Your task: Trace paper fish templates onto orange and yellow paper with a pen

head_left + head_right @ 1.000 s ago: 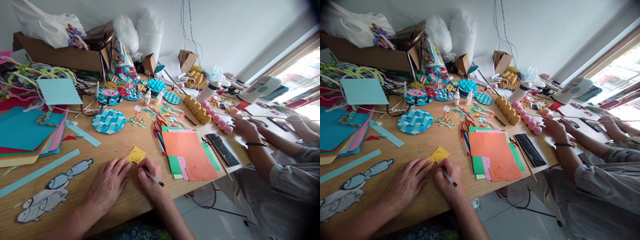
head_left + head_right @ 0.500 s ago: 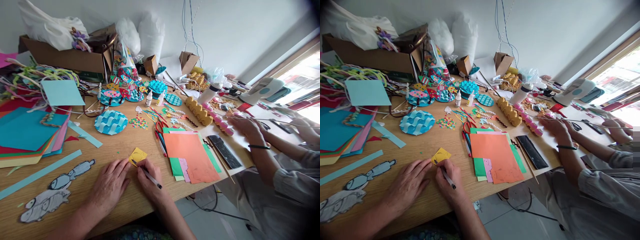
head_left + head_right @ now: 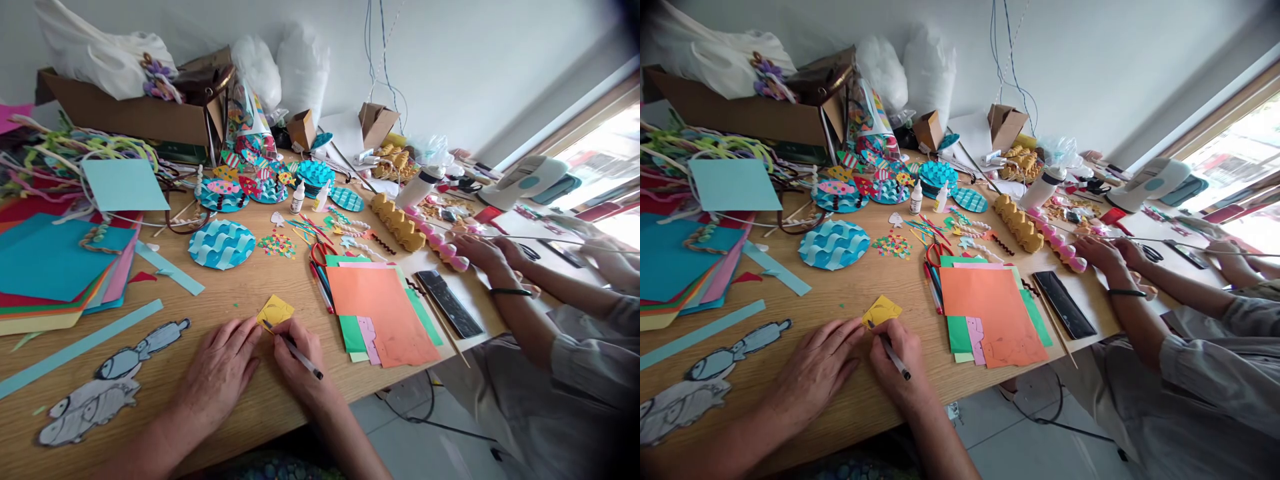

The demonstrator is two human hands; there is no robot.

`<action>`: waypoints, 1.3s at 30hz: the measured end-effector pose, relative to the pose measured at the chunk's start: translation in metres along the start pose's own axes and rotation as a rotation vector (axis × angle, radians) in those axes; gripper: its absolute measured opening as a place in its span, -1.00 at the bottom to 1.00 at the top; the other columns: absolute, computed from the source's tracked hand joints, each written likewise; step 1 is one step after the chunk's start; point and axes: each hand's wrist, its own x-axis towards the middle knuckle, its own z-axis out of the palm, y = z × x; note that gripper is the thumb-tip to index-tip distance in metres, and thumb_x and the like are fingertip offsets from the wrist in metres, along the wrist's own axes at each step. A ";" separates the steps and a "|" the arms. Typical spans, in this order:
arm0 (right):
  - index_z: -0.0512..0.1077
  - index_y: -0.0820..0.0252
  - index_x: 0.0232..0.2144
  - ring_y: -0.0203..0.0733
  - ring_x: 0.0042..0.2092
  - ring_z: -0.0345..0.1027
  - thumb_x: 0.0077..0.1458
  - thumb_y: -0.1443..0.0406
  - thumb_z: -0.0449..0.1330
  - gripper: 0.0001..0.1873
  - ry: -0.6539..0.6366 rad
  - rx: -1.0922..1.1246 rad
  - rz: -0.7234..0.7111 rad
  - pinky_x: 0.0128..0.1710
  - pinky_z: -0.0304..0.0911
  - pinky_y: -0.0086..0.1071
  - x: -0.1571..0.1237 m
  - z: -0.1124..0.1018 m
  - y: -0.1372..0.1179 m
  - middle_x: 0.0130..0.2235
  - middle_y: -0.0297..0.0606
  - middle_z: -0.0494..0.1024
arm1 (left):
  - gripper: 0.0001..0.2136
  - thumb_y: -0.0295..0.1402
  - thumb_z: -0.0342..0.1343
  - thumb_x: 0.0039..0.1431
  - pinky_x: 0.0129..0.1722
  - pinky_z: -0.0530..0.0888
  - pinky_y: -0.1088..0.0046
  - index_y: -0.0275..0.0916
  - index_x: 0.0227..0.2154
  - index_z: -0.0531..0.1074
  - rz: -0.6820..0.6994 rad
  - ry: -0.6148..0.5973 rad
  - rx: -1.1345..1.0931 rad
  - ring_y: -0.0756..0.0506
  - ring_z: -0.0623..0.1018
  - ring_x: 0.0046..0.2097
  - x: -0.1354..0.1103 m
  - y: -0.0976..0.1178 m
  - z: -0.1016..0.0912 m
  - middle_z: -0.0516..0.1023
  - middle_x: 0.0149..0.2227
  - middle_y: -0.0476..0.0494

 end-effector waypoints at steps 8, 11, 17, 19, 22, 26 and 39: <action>0.39 0.19 -0.42 -0.30 -0.49 0.32 0.00 0.38 0.02 -0.85 0.011 -0.012 -0.016 -0.46 0.17 -0.50 0.001 0.001 0.000 -0.49 -0.34 0.48 | -0.69 -0.40 -0.07 0.21 -0.04 0.37 0.17 -0.24 0.00 0.37 0.002 -0.002 0.009 -0.23 0.38 0.01 0.000 0.001 0.000 0.45 0.05 -0.18; 0.39 0.20 -0.43 -0.30 -0.50 0.32 -0.01 0.39 0.01 -0.85 0.017 -0.011 -0.014 -0.47 0.17 -0.50 0.001 0.001 -0.001 -0.51 -0.34 0.47 | -0.69 -0.40 -0.06 0.21 -0.03 0.36 0.17 -0.27 0.00 0.36 0.012 -0.004 0.013 -0.24 0.37 0.01 0.001 0.001 -0.001 0.44 0.05 -0.19; 0.39 0.20 -0.43 -0.30 -0.48 0.33 -0.01 0.40 0.01 -0.85 0.016 -0.001 -0.016 -0.44 0.19 -0.50 0.000 0.002 0.001 -0.49 -0.34 0.48 | -0.70 -0.40 -0.09 0.23 -0.06 0.36 0.18 -0.29 -0.02 0.38 0.028 0.012 0.024 -0.23 0.39 -0.02 0.002 0.000 -0.002 0.46 0.04 -0.20; 0.39 0.20 -0.42 -0.30 -0.48 0.33 0.00 0.40 0.01 -0.85 0.016 -0.004 -0.014 -0.44 0.19 -0.50 0.000 0.002 0.002 -0.49 -0.34 0.48 | -0.70 -0.39 -0.09 0.24 -0.05 0.36 0.18 -0.30 -0.03 0.39 0.026 0.014 0.020 -0.23 0.39 -0.02 0.002 0.001 -0.003 0.46 0.03 -0.21; 0.39 0.18 -0.43 -0.31 -0.48 0.33 -0.01 0.39 0.01 -0.85 0.018 -0.013 -0.023 -0.44 0.20 -0.50 0.000 0.002 0.001 -0.50 -0.35 0.48 | -0.70 -0.40 -0.11 0.24 -0.03 0.35 0.18 -0.27 -0.02 0.39 0.016 0.013 0.010 -0.22 0.39 -0.01 0.002 0.001 -0.002 0.46 0.04 -0.20; 0.38 0.17 -0.43 -0.31 -0.50 0.32 0.00 0.39 0.01 -0.85 0.016 -0.024 -0.010 -0.45 0.20 -0.50 0.001 0.000 -0.002 -0.50 -0.35 0.48 | -0.69 -0.40 -0.12 0.25 -0.03 0.36 0.17 -0.25 -0.02 0.39 0.006 0.012 -0.001 -0.22 0.40 0.00 0.002 0.001 -0.002 0.46 0.04 -0.21; 0.38 0.16 -0.44 -0.30 -0.49 0.33 0.01 0.38 0.01 -0.86 0.011 -0.017 -0.005 -0.44 0.20 -0.49 0.001 0.000 -0.002 -0.50 -0.36 0.47 | -0.70 -0.42 -0.08 0.22 -0.03 0.35 0.19 -0.27 -0.01 0.37 0.013 -0.002 0.015 -0.22 0.39 0.00 0.002 0.001 -0.003 0.46 0.04 -0.20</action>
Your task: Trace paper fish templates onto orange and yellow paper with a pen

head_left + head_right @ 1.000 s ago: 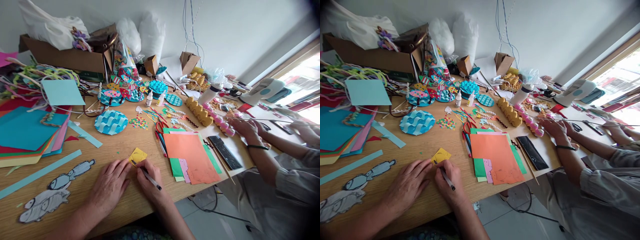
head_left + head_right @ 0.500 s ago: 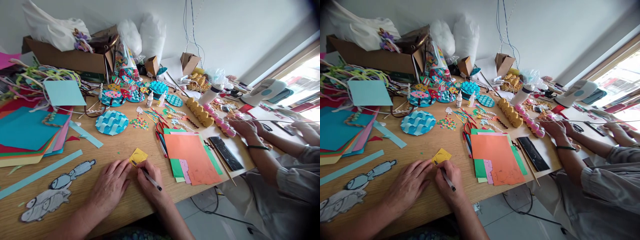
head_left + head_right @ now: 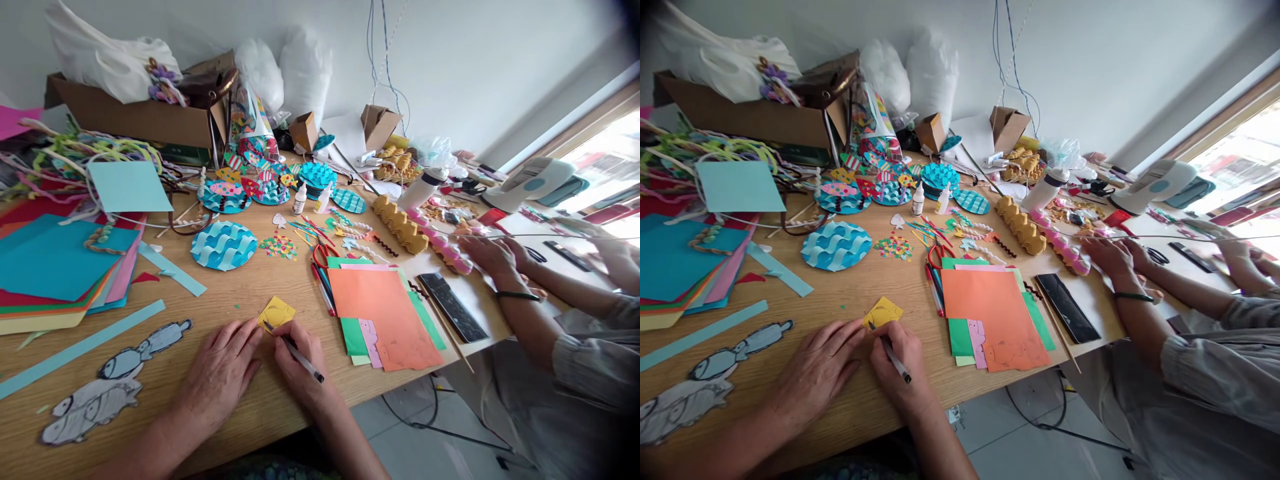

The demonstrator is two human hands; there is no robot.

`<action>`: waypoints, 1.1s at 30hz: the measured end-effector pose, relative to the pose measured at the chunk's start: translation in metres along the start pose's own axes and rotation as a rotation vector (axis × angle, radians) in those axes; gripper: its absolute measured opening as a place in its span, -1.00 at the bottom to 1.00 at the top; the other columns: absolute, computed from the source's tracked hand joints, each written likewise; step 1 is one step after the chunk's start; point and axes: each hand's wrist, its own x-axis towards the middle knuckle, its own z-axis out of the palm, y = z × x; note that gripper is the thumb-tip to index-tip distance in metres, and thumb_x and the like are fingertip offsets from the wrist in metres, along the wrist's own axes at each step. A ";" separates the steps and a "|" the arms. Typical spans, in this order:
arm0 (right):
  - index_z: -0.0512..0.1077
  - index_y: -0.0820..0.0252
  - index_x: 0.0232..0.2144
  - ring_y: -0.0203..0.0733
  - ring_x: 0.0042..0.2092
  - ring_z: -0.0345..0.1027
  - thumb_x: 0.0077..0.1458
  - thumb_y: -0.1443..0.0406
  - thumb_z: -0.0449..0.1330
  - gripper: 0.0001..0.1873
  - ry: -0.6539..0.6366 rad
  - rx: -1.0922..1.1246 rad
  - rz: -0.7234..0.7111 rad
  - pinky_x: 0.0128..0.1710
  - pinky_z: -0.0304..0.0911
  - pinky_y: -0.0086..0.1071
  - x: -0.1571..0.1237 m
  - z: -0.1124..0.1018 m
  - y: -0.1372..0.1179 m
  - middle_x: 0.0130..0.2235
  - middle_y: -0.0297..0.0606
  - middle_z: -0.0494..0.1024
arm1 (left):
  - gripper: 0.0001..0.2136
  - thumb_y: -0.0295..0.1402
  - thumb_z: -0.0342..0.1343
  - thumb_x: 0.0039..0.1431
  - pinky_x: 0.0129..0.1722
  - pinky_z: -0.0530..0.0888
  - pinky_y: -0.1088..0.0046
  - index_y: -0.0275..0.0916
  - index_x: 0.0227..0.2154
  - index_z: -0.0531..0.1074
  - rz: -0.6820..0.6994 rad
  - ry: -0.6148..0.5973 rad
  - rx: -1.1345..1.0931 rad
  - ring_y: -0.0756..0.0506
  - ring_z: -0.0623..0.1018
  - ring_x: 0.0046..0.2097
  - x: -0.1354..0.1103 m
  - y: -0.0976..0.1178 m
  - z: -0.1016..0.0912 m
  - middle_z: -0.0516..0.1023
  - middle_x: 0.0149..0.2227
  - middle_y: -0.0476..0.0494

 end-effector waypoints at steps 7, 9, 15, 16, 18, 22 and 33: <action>0.38 0.17 -0.44 -0.29 -0.48 0.33 0.02 0.38 0.01 -0.86 -0.010 -0.001 -0.003 -0.44 0.20 -0.49 0.000 -0.001 -0.001 -0.51 -0.35 0.46 | -0.70 -0.42 -0.08 0.21 -0.03 0.37 0.21 -0.26 -0.01 0.37 0.002 0.010 0.007 -0.21 0.39 0.01 -0.001 -0.001 0.001 0.46 0.04 -0.18; 0.38 0.15 -0.44 -0.29 -0.48 0.33 0.03 0.38 0.02 -0.86 -0.008 -0.007 0.005 -0.44 0.20 -0.49 0.000 -0.001 -0.001 -0.50 -0.36 0.47 | -0.70 -0.43 -0.08 0.21 -0.03 0.37 0.20 -0.27 -0.02 0.37 0.009 0.017 0.011 -0.21 0.39 0.00 0.000 -0.001 0.001 0.47 0.03 -0.19; 0.37 0.14 -0.42 -0.30 -0.50 0.31 0.04 0.37 0.02 -0.87 -0.004 -0.011 -0.011 -0.45 0.20 -0.49 0.000 0.000 0.001 -0.50 -0.36 0.48 | -0.69 -0.42 -0.07 0.21 -0.01 0.37 0.20 -0.25 -0.01 0.37 -0.007 -0.009 0.000 -0.21 0.39 0.01 0.000 0.000 0.002 0.46 0.04 -0.17; 0.37 0.14 -0.43 -0.30 -0.50 0.31 0.03 0.37 0.01 -0.86 -0.002 -0.013 -0.010 -0.46 0.20 -0.48 0.000 0.000 0.001 -0.50 -0.36 0.48 | -0.69 -0.42 -0.08 0.21 -0.01 0.37 0.19 -0.24 -0.01 0.37 -0.013 -0.015 -0.004 -0.21 0.39 0.02 -0.001 0.000 0.002 0.46 0.05 -0.17; 0.37 0.14 -0.43 -0.30 -0.50 0.31 0.02 0.37 0.01 -0.86 0.000 -0.019 -0.014 -0.46 0.20 -0.48 0.000 0.001 0.002 -0.50 -0.36 0.48 | -0.69 -0.42 -0.09 0.22 0.00 0.36 0.19 -0.21 0.00 0.37 -0.024 -0.020 -0.011 -0.20 0.39 0.02 -0.001 0.001 0.002 0.45 0.05 -0.15; 0.37 0.14 -0.43 -0.29 -0.49 0.33 0.02 0.37 0.01 -0.86 0.007 -0.021 -0.021 -0.45 0.20 -0.48 0.000 0.002 0.003 -0.50 -0.37 0.48 | -0.69 -0.41 -0.08 0.22 0.01 0.35 0.20 -0.20 0.01 0.36 -0.029 -0.026 -0.018 -0.20 0.39 0.03 -0.002 0.001 0.002 0.45 0.05 -0.15; 0.37 0.14 -0.45 -0.30 -0.51 0.32 0.02 0.37 0.00 -0.86 0.004 -0.038 -0.032 -0.48 0.18 -0.49 0.000 0.001 0.002 -0.52 -0.37 0.47 | -0.70 -0.41 -0.08 0.23 0.02 0.34 0.21 -0.19 0.00 0.36 -0.045 -0.023 -0.012 -0.19 0.39 0.04 -0.001 0.003 0.002 0.46 0.05 -0.14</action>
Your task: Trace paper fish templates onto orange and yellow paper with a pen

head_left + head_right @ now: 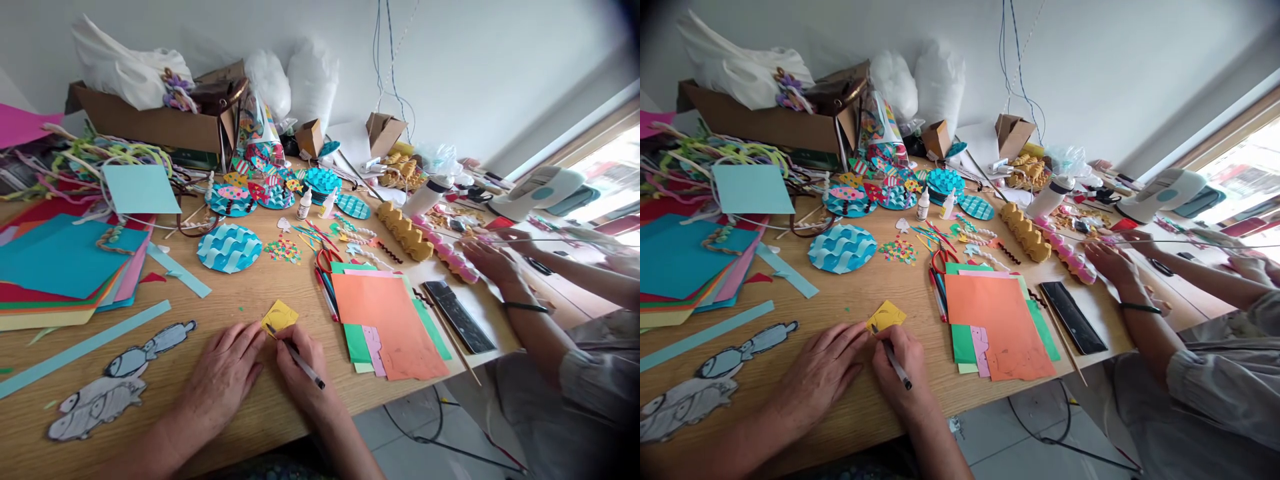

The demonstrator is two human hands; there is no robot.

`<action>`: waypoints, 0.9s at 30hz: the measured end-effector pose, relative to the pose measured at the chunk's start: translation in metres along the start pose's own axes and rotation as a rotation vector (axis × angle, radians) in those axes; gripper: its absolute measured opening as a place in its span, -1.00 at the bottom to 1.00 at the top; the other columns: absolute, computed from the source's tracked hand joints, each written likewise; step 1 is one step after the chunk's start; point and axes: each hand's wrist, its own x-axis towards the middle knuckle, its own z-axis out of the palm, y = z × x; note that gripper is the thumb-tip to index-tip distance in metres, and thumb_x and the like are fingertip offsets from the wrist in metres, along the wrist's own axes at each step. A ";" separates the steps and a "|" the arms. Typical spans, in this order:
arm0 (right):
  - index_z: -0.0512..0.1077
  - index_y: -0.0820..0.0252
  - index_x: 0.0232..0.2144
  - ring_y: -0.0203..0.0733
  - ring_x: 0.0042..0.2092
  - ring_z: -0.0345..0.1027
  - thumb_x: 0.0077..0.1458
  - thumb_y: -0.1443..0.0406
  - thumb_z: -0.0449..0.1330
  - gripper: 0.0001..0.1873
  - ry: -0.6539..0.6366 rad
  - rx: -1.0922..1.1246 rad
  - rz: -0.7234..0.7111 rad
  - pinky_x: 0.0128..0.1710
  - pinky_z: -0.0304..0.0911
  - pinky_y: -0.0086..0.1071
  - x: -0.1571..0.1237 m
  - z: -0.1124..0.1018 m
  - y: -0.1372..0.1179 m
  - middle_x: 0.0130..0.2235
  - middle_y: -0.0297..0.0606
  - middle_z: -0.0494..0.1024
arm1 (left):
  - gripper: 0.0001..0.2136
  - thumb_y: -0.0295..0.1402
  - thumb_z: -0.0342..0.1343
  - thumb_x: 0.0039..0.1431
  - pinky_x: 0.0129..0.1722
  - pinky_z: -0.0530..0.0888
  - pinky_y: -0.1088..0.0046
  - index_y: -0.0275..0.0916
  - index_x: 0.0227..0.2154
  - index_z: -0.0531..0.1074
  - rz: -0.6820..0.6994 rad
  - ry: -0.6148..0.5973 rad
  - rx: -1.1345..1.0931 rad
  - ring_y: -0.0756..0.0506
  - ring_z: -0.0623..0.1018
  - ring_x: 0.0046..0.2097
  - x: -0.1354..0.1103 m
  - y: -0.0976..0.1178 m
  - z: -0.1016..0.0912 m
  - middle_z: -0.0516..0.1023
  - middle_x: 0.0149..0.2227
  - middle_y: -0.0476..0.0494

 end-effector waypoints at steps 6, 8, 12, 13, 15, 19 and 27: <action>0.37 0.14 -0.43 -0.29 -0.49 0.34 0.03 0.37 0.00 -0.86 -0.002 0.017 0.010 -0.47 0.18 -0.49 0.000 0.001 0.002 -0.49 -0.36 0.49 | -0.71 -0.42 -0.07 0.22 -0.01 0.36 0.20 -0.23 -0.02 0.37 0.022 0.026 0.011 -0.20 0.38 0.02 0.000 -0.001 0.001 0.47 0.03 -0.15; 0.37 0.15 -0.43 -0.29 -0.49 0.34 0.02 0.37 0.01 -0.86 -0.006 0.017 0.009 -0.48 0.18 -0.48 0.000 0.001 0.001 -0.50 -0.35 0.48 | -0.70 -0.43 -0.07 0.22 -0.02 0.36 0.20 -0.26 -0.02 0.37 0.037 0.033 0.015 -0.20 0.38 0.01 0.000 -0.002 0.001 0.47 0.03 -0.16; 0.37 0.15 -0.44 -0.29 -0.50 0.33 0.03 0.36 0.00 -0.85 -0.008 0.000 0.029 -0.48 0.17 -0.47 0.000 0.000 0.000 -0.51 -0.36 0.48 | -0.71 -0.43 -0.08 0.21 -0.03 0.36 0.22 -0.26 -0.03 0.37 0.041 0.046 0.021 -0.20 0.39 0.00 0.001 -0.002 0.000 0.48 0.02 -0.16; 0.37 0.15 -0.43 -0.29 -0.50 0.33 0.04 0.36 0.00 -0.85 -0.011 -0.002 0.028 -0.47 0.18 -0.47 0.000 -0.001 -0.001 -0.50 -0.36 0.48 | -0.71 -0.43 -0.08 0.21 -0.03 0.36 0.22 -0.26 -0.03 0.38 0.040 0.044 0.023 -0.20 0.39 0.00 0.001 -0.002 0.000 0.48 0.02 -0.16; 0.37 0.15 -0.43 -0.28 -0.49 0.34 0.04 0.36 0.00 -0.86 -0.017 -0.002 0.021 -0.46 0.18 -0.47 -0.001 -0.001 -0.001 -0.50 -0.35 0.49 | -0.70 -0.42 -0.08 0.21 -0.03 0.36 0.22 -0.25 -0.02 0.38 0.038 0.033 0.024 -0.20 0.39 0.00 0.001 -0.002 0.000 0.47 0.03 -0.16; 0.36 0.15 -0.43 -0.28 -0.49 0.34 0.04 0.37 0.00 -0.86 -0.010 -0.008 0.027 -0.47 0.18 -0.47 -0.001 -0.001 -0.001 -0.50 -0.35 0.49 | -0.70 -0.40 -0.09 0.22 -0.01 0.36 0.21 -0.21 -0.01 0.37 0.025 0.008 0.015 -0.20 0.39 0.02 0.000 -0.002 0.001 0.47 0.05 -0.14; 0.37 0.18 -0.42 -0.29 -0.50 0.33 0.04 0.37 0.00 -0.85 -0.014 -0.004 0.022 -0.48 0.17 -0.48 -0.001 -0.002 -0.001 -0.51 -0.34 0.48 | -0.69 -0.41 -0.08 0.21 -0.02 0.36 0.22 -0.23 -0.01 0.37 0.031 0.016 0.020 -0.21 0.39 0.01 0.001 -0.002 0.000 0.47 0.04 -0.15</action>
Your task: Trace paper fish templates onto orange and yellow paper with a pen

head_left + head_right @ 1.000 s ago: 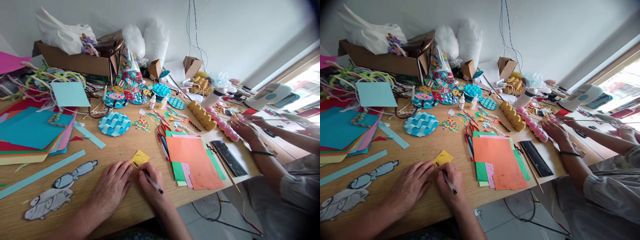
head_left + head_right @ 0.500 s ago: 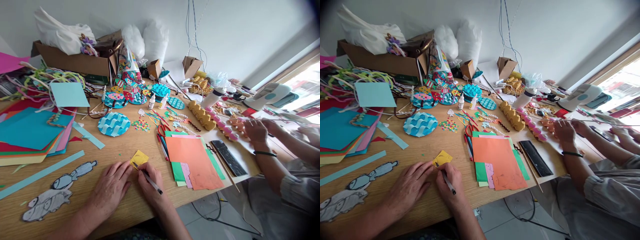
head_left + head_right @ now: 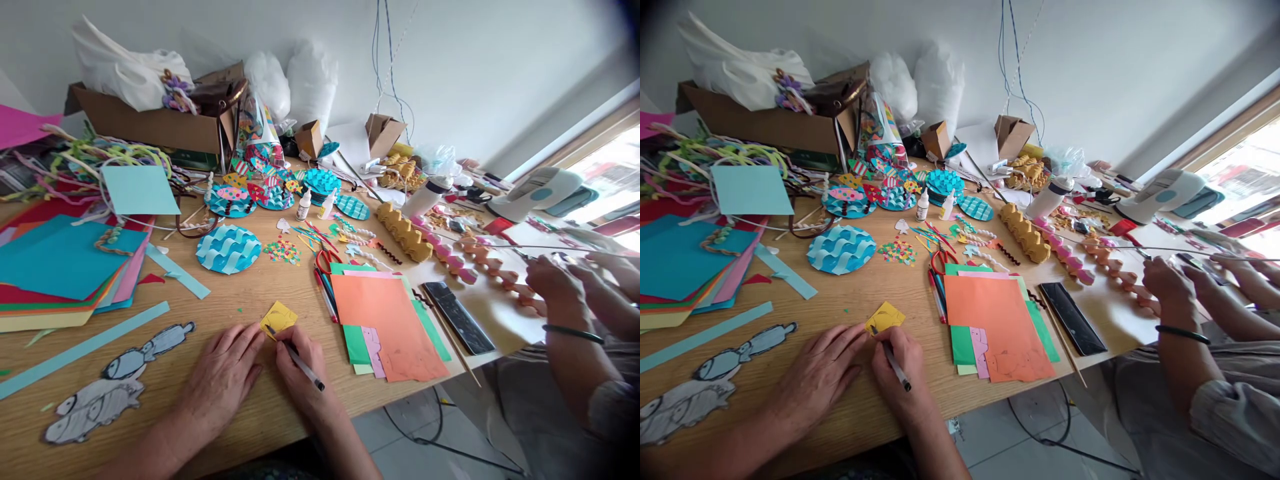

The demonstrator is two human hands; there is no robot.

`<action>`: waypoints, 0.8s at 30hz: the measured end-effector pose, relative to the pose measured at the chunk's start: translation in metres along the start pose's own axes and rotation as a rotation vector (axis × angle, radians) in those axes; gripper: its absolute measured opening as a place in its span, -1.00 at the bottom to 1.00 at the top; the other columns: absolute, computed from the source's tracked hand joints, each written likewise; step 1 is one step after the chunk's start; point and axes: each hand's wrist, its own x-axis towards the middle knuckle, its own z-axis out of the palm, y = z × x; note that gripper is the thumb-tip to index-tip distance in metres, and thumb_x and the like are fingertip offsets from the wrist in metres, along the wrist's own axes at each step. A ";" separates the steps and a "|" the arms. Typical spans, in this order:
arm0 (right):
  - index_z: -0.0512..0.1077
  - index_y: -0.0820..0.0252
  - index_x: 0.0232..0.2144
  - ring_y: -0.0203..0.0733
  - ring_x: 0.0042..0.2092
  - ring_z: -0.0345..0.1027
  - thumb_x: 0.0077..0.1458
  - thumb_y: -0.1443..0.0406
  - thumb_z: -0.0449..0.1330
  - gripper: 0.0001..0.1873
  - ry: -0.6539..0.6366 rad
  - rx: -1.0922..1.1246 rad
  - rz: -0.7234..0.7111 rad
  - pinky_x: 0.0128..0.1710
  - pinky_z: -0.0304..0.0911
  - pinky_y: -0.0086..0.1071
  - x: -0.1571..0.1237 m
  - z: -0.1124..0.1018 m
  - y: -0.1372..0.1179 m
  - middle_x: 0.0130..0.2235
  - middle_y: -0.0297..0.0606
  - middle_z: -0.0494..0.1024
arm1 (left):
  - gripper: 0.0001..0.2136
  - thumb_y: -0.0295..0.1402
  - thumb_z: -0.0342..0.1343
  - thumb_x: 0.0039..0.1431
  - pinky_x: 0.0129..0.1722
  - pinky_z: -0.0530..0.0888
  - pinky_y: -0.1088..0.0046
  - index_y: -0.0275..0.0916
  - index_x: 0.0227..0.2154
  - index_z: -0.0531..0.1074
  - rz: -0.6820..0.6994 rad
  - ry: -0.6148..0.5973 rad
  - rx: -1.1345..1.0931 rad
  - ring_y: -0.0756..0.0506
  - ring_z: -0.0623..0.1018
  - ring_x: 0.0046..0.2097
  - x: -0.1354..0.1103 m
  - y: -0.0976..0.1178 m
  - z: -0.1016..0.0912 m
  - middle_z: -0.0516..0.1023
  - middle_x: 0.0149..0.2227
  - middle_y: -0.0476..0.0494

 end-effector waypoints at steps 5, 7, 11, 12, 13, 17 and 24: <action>0.37 0.17 -0.42 -0.30 -0.49 0.33 0.04 0.38 0.00 -0.86 0.001 0.021 -0.014 -0.47 0.18 -0.49 0.000 0.000 0.000 -0.50 -0.35 0.48 | -0.69 -0.40 -0.08 0.20 -0.02 0.37 0.22 -0.23 -0.01 0.37 0.001 0.003 0.005 -0.21 0.40 0.01 0.000 -0.001 0.000 0.47 0.04 -0.14; 0.38 0.18 -0.42 -0.30 -0.50 0.33 0.04 0.38 0.00 -0.85 0.005 0.019 -0.013 -0.47 0.18 -0.49 0.000 0.000 0.000 -0.50 -0.35 0.48 | -0.69 -0.41 -0.08 0.20 -0.02 0.37 0.22 -0.23 -0.01 0.37 0.002 0.004 0.002 -0.21 0.40 0.01 0.000 -0.001 0.000 0.47 0.04 -0.14; 0.39 0.20 -0.42 -0.28 -0.50 0.33 0.04 0.38 0.00 -0.84 -0.005 0.010 -0.025 -0.47 0.18 -0.48 0.000 0.000 0.000 -0.51 -0.33 0.48 | -0.69 -0.41 -0.06 0.19 -0.02 0.36 0.22 -0.23 -0.01 0.37 0.000 0.002 -0.005 -0.21 0.40 0.01 0.000 -0.001 0.001 0.46 0.04 -0.14; 0.39 0.20 -0.43 -0.28 -0.49 0.34 0.04 0.38 0.00 -0.84 -0.003 0.005 -0.023 -0.47 0.18 -0.47 0.000 -0.001 -0.001 -0.51 -0.32 0.48 | -0.69 -0.41 -0.06 0.19 -0.02 0.36 0.21 -0.23 -0.02 0.37 -0.002 0.003 -0.008 -0.21 0.40 0.01 0.000 -0.001 0.001 0.46 0.04 -0.15; 0.39 0.21 -0.43 -0.28 -0.49 0.34 0.04 0.38 0.00 -0.84 0.000 0.001 -0.018 -0.47 0.17 -0.47 0.000 -0.001 -0.001 -0.51 -0.32 0.48 | -0.69 -0.41 -0.06 0.19 -0.02 0.36 0.21 -0.23 -0.02 0.37 -0.003 0.005 -0.011 -0.21 0.39 0.01 0.000 -0.001 0.001 0.46 0.05 -0.15; 0.40 0.22 -0.42 -0.27 -0.49 0.35 0.04 0.37 0.01 -0.84 -0.013 0.000 -0.012 -0.47 0.17 -0.47 0.001 0.000 -0.002 -0.50 -0.31 0.50 | -0.69 -0.42 -0.05 0.19 -0.02 0.35 0.21 -0.25 -0.01 0.36 0.004 0.014 -0.010 -0.21 0.39 0.01 -0.001 -0.001 0.001 0.46 0.05 -0.17; 0.39 0.19 -0.43 -0.29 -0.49 0.36 0.06 0.35 0.02 -0.85 0.060 0.073 0.031 -0.48 0.20 -0.49 -0.002 -0.003 0.001 -0.51 -0.33 0.48 | -0.70 -0.43 -0.07 0.20 -0.03 0.35 0.22 -0.26 -0.02 0.37 0.014 0.023 0.004 -0.21 0.39 0.00 0.002 0.000 -0.003 0.48 0.02 -0.17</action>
